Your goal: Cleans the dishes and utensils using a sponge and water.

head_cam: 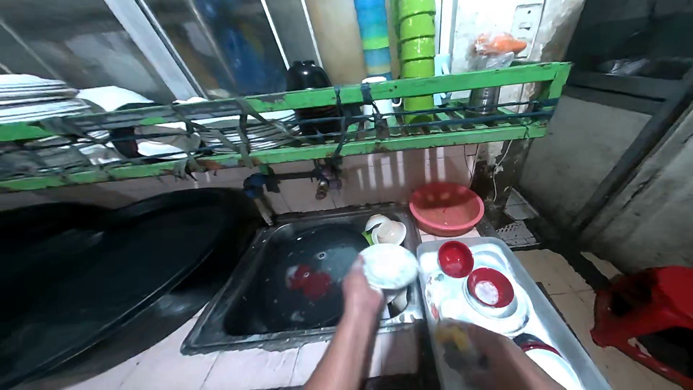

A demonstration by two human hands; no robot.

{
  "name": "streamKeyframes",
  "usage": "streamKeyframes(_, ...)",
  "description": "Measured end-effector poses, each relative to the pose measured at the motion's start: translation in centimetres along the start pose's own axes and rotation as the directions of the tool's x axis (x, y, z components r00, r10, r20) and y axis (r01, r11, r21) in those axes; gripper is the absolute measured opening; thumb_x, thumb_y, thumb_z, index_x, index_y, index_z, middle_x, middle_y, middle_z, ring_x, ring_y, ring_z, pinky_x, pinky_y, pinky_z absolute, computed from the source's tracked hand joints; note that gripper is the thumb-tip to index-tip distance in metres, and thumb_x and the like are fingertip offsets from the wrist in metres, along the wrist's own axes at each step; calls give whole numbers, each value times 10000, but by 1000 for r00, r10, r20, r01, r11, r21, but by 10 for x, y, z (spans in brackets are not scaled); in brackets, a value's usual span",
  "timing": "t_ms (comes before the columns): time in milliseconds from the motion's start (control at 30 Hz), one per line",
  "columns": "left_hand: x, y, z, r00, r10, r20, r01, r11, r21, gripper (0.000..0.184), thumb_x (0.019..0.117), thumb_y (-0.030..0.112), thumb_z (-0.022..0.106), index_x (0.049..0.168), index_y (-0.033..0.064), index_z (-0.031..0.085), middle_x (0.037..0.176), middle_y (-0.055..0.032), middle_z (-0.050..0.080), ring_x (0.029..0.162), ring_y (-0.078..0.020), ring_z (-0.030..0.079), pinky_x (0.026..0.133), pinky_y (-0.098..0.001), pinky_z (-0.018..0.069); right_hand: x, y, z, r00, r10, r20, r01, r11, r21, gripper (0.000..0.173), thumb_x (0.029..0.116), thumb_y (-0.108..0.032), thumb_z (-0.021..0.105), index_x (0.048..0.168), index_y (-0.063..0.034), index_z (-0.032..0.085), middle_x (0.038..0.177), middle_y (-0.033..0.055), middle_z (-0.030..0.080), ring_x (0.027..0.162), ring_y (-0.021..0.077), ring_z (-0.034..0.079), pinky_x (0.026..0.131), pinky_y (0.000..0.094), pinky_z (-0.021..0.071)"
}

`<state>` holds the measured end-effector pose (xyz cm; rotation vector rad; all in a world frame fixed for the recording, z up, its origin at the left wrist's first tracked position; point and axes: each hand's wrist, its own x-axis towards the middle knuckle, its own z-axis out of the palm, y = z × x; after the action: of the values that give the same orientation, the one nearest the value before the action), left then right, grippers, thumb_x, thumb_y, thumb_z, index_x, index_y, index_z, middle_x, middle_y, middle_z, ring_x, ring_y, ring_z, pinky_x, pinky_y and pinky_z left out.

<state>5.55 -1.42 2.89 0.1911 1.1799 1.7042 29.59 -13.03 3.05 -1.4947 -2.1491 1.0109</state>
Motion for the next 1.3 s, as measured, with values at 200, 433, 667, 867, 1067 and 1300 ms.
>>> streamKeyframes(200, 20, 8, -7, 996, -66, -54, 62, 995, -78, 433, 1102, 238, 374, 1468, 8, 341, 1332, -236, 491, 1099, -324, 589, 895, -477, 541, -24, 46, 19, 989, -86, 121, 93, 994, -61, 483, 853, -241, 804, 1281, -43, 699, 1292, 212, 663, 1207, 376, 632, 1032, 571, 509)
streamKeyframes(433, -77, -62, 38, 272, -687, 674, -894, 79, 441, 306, 1044, 210, 541, 1221, 3, 680, 1300, -194, 646, 1246, -341, 602, 1059, -555, 474, -18, 59, 30, 958, 25, 284, 67, 948, -311, 461, 851, -308, 791, 1274, -141, 715, 1328, 186, 645, 1202, 441, 609, 965, 657, 505)
streamKeyframes(667, -64, -54, 30, 184, -794, 579, -955, -4, 297, 258, 1033, 114, 539, 1149, -52, 698, 1221, -248, 674, 1200, -419, 622, 1030, -628, 462, -49, 64, -29, 987, 147, 64, -155, 975, 159, 415, 880, -63, 730, 1264, 72, 651, 1259, 269, 655, 1195, 372, 631, 1069, 542, 473)
streamKeyframes(867, -99, -54, 41, 597, -546, 588, -2, 732, 682, 302, 1083, 226, 463, 1274, 18, 571, 1051, -107, 683, 918, -175, 682, 813, -375, 585, -26, 19, -31, 718, 251, -650, 38, 917, 396, 617, 846, -119, 759, 1365, 128, 532, 1365, 297, 567, 1264, 317, 573, 1081, 449, 471)
streamKeyframes(1067, -132, -71, 39, 757, -343, 557, 85, 896, 436, 306, 1098, 183, 419, 1279, -28, 546, 1116, -154, 648, 988, -198, 656, 877, -400, 568, 31, 19, -27, 684, 340, -646, 1, 884, 467, 585, 948, -197, 681, 1422, 91, 495, 1381, 280, 571, 1281, 335, 568, 1091, 492, 453)
streamKeyframes(1300, -109, -45, 41, 878, -248, 410, 61, 907, 417, 317, 1109, 228, 424, 1245, -7, 587, 1110, -149, 646, 991, -200, 641, 873, -379, 549, 34, -6, 13, 745, -23, -667, 188, 966, 176, 666, 831, -201, 759, 1361, 140, 545, 1453, 335, 496, 1377, 452, 469, 1162, 555, 368)
